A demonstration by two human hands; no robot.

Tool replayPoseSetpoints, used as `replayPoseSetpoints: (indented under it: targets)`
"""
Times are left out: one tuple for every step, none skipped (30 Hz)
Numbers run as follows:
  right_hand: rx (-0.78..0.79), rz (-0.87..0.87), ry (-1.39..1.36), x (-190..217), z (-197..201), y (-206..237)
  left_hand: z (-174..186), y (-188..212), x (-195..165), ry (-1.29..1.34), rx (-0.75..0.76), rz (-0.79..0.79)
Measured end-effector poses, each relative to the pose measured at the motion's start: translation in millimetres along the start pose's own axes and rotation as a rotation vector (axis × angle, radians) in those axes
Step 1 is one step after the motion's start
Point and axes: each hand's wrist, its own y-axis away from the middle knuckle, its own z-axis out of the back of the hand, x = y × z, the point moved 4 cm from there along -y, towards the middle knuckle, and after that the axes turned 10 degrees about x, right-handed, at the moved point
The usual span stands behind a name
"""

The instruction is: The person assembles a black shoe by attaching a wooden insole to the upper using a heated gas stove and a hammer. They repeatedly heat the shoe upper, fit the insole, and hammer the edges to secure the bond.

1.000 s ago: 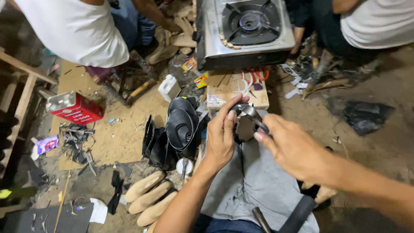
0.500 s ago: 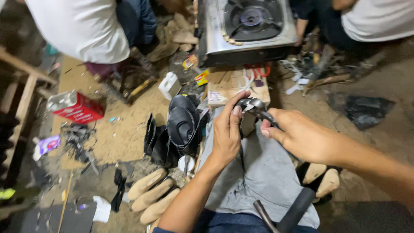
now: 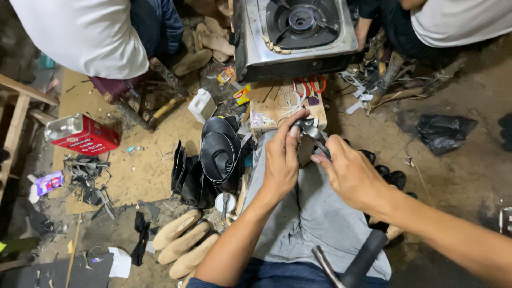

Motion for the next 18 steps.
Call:
replayPoseSetpoints:
  targets:
    - [-0.015,0.069,0.033,-2,3,-2,1,-1,3,0.008,0.006,0.074]
    - [-0.004,0.106,0.141,-5,6,-2,0,-3,6,0.019,0.017,0.143]
    - [0.010,0.136,0.255,-7,13,-1,-2,-5,2,0.013,0.013,0.073]
    - [0.028,0.165,0.367,-7,18,1,-4,-5,-2,0.008,0.010,0.006]
    - [0.052,0.162,0.461,-6,23,3,-5,-3,-5,0.001,0.003,-0.050]
    - [0.085,0.161,0.550,-5,27,4,-7,-1,-5,0.001,0.008,0.000]
    - [0.118,0.161,0.640,-1,30,6,-8,2,-4,0.002,0.012,0.050]
    - [0.172,0.094,0.567,-1,32,5,-9,4,-3,0.006,0.014,0.093]
    - [0.218,0.031,0.495,1,31,4,-8,6,-5,0.012,0.010,0.061]
    - [0.262,-0.027,0.424,2,28,3,-5,7,-6,0.015,0.003,0.028]
    - [0.203,-0.012,0.368,6,26,0,-1,8,-7,0.015,-0.006,-0.005]
    - [0.143,0.003,0.308,9,21,-2,3,7,-5,0.021,0.002,0.034]
    - [0.084,0.012,0.246,9,14,-3,7,7,-2,0.029,0.015,0.075]
    - [0.021,0.015,0.221,8,6,-5,10,6,1,0.040,0.031,0.116]
    - [-0.046,0.016,0.192,5,-4,-7,13,3,1,0.069,0.055,0.056]
    - [-0.114,0.012,0.163,0,-13,-8,16,0,2,0.101,0.085,-0.003]
    - [-0.155,0.036,0.167,-5,-23,-9,17,-5,3,0.135,0.117,-0.066]
    - [-0.200,0.061,0.168,-9,-31,-11,18,-8,12,0.127,0.144,0.072]
